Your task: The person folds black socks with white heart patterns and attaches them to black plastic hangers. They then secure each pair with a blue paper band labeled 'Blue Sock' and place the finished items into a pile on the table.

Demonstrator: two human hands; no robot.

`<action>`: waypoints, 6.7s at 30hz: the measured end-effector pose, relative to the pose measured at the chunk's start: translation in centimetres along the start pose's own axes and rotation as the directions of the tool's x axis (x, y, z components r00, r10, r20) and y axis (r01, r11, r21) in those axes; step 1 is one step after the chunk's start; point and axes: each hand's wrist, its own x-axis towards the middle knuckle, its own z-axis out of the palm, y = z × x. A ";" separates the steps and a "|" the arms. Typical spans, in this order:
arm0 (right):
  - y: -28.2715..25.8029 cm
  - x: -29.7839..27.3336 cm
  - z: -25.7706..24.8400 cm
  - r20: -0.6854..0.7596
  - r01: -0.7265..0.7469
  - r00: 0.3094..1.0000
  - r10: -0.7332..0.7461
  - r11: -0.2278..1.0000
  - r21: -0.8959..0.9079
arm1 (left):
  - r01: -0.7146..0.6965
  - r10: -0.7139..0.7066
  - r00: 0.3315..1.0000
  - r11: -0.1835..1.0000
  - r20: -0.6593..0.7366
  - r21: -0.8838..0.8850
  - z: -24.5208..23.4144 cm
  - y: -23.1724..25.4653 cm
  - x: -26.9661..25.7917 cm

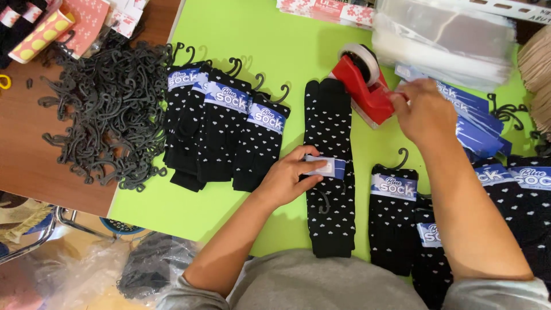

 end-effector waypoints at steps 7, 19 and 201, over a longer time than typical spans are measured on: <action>-0.5 -1.6 0.7 0.309 -0.461 0.862 0.403 0.365 0.809 | 0.136 -0.138 0.990 0.988 -0.014 -0.076 -0.1 1.0 -0.1; 0.4 -0.5 -0.8 0.377 -0.271 0.867 0.326 0.943 -0.192 | 0.144 -0.145 0.989 0.976 -0.004 0.161 0.5 2.2 0.3; 19.2 1.6 -4.3 0.209 -0.586 0.808 0.551 0.789 0.187 | 0.531 -0.608 0.788 0.749 -0.093 -0.397 1.5 1.8 1.8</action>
